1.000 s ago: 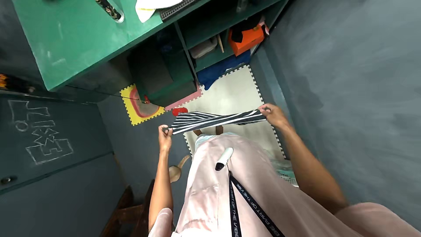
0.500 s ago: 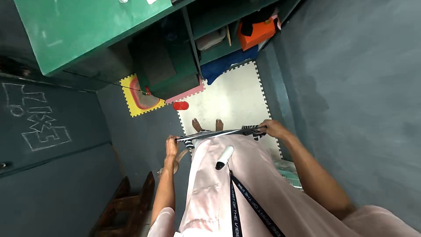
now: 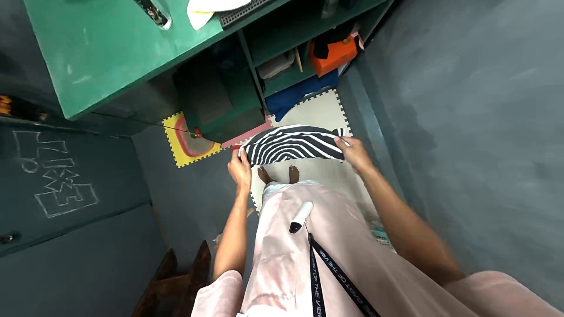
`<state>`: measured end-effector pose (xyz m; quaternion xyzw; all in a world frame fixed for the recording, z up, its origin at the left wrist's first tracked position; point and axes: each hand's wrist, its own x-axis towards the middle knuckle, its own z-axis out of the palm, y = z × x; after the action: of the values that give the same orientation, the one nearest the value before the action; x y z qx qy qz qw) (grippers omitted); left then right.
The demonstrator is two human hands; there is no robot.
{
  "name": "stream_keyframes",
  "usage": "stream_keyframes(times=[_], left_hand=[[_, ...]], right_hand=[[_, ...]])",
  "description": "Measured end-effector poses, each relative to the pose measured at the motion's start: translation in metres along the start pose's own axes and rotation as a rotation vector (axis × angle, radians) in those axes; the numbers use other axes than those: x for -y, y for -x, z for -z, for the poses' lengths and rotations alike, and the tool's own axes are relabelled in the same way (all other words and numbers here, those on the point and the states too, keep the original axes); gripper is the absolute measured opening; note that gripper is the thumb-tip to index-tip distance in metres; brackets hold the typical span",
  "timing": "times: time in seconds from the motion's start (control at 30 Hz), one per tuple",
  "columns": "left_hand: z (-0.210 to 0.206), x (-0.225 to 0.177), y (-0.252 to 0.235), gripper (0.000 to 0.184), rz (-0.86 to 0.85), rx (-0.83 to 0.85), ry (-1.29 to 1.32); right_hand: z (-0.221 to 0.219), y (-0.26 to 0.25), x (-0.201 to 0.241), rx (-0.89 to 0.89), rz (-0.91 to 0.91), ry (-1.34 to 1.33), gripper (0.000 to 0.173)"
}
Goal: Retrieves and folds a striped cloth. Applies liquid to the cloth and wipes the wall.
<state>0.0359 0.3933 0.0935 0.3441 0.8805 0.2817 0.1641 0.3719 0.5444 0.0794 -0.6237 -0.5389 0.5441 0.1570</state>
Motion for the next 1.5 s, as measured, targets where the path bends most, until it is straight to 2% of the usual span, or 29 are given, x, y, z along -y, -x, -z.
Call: stream_keyframes(times=[0.23, 0.3, 0.37, 0.43, 0.5, 0.57, 0.63, 0.67, 0.73, 0.8, 0.83, 0.87, 0.9, 1.0, 1.03, 1.17, 1.37, 1.5], left_hand=[[-0.070, -0.072, 0.042, 0.039, -0.151, 0.255, 0.090], [-0.083, -0.084, 0.055, 0.037, -0.222, 0.364, 0.076], [-0.088, -0.088, 0.064, 0.027, -0.244, 0.506, 0.094], [-0.085, -0.087, 0.070, 0.025, -0.204, 0.681, 0.281], [-0.076, -0.079, 0.070, 0.035, -0.137, 0.859, 0.541], [-0.071, -0.068, 0.061, 0.029, -0.087, 0.814, 0.624], [-0.069, -0.051, 0.039, 0.028, -0.182, 0.643, 0.421], [-0.066, -0.045, 0.025, 0.032, -0.301, 0.573, 0.288], [-0.050, -0.052, -0.002, 0.056, -0.588, 0.520, 0.095], [-0.037, -0.074, -0.018, 0.084, -0.835, 0.563, -0.086], [-0.039, -0.080, -0.024, 0.091, -0.937, 0.585, -0.168], [-0.046, -0.080, -0.032, 0.090, -1.013, 0.599, -0.231], [-0.052, -0.075, -0.039, 0.079, -1.046, 0.600, -0.232], [-0.046, -0.062, -0.054, 0.022, -1.000, 0.576, -0.129], [-0.041, -0.061, -0.058, 0.009, -0.976, 0.571, -0.102], [-0.018, -0.068, -0.064, 0.012, -0.827, 0.569, 0.006], [0.033, -0.089, -0.038, 0.010, -0.774, 0.541, 0.028], [0.032, -0.040, -0.021, 0.029, -0.769, 0.519, 0.027]], right_hand=[[-0.076, 0.018, 0.028, 0.169, 0.030, -0.149, 0.052], [-0.091, 0.017, 0.028, 0.225, 0.047, -0.143, 0.056], [-0.094, 0.015, 0.027, 0.277, 0.041, -0.144, 0.052], [-0.088, 0.014, 0.029, 0.296, 0.008, -0.209, 0.040], [-0.079, 0.011, 0.028, 0.279, 0.001, -0.191, 0.032], [-0.066, 0.004, 0.026, 0.290, 0.092, -0.058, 0.030], [-0.051, 0.002, 0.029, 0.330, 0.263, 0.114, 0.027], [-0.044, 0.003, 0.034, 0.364, 0.356, 0.184, 0.024], [-0.031, 0.007, 0.045, 0.441, 0.583, 0.296, 0.019], [-0.020, 0.011, 0.055, 0.497, 0.754, 0.403, 0.018], [-0.015, 0.013, 0.058, 0.517, 0.799, 0.450, 0.019], [-0.009, 0.014, 0.061, 0.528, 0.828, 0.495, 0.020], [-0.003, 0.015, 0.064, 0.524, 0.847, 0.530, 0.021], [0.017, 0.016, 0.068, 0.409, 0.845, 0.544, 0.020], [0.024, 0.014, 0.066, 0.347, 0.826, 0.547, 0.019], [0.042, 0.009, 0.058, 0.155, 0.739, 0.593, 0.017], [0.042, 0.015, 0.059, 0.072, 0.773, 0.560, 0.016], [0.034, 0.017, 0.039, 0.179, 0.841, 0.494, 0.010]])
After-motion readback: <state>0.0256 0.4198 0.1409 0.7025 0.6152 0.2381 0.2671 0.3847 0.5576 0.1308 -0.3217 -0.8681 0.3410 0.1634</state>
